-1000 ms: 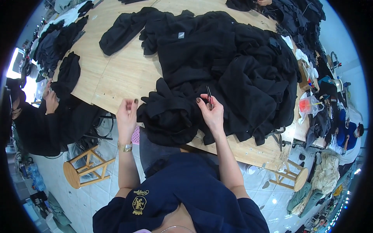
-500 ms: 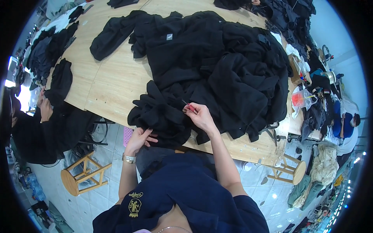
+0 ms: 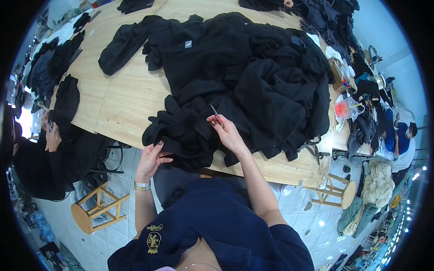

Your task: Trim loose threads from black garments using thread nippers at a textile work table.

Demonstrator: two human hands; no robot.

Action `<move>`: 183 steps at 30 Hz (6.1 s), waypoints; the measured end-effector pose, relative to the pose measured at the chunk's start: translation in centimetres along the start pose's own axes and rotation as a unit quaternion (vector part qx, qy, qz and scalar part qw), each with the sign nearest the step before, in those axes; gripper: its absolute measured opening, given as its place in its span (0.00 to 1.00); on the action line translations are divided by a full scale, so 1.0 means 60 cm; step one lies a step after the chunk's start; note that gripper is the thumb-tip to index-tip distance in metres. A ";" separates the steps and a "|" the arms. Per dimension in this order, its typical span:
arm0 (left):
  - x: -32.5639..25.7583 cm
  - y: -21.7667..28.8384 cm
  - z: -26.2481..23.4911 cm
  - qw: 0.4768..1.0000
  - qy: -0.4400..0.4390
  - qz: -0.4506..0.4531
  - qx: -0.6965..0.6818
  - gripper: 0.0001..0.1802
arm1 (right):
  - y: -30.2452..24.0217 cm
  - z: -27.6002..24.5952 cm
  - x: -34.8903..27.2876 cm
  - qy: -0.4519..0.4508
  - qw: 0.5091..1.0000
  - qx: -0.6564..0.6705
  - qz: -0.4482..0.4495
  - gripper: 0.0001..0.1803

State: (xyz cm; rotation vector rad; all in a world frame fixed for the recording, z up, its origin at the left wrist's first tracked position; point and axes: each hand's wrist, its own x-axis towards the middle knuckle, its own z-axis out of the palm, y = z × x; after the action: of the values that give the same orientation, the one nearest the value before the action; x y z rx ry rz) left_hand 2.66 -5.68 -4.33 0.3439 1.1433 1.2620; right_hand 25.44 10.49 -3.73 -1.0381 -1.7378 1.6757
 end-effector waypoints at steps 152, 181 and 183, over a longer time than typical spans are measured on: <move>0.000 0.001 0.191 0.962 0.055 0.162 -0.212 0.05 | -0.084 0.050 -0.054 0.128 0.967 -0.151 -0.162 0.15; -0.006 0.025 0.194 0.959 0.049 0.112 -0.257 0.04 | -0.075 0.039 -0.054 0.095 0.987 -0.075 -0.105 0.10; -0.005 0.022 0.189 0.958 0.039 0.121 -0.258 0.05 | -0.083 0.038 -0.056 0.101 0.972 -0.151 -0.150 0.12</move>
State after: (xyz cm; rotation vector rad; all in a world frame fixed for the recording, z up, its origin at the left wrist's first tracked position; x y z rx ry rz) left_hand 11.22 -1.37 1.90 0.0404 0.8097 1.7467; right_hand 24.69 6.72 1.38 -0.9757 -1.9371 1.1046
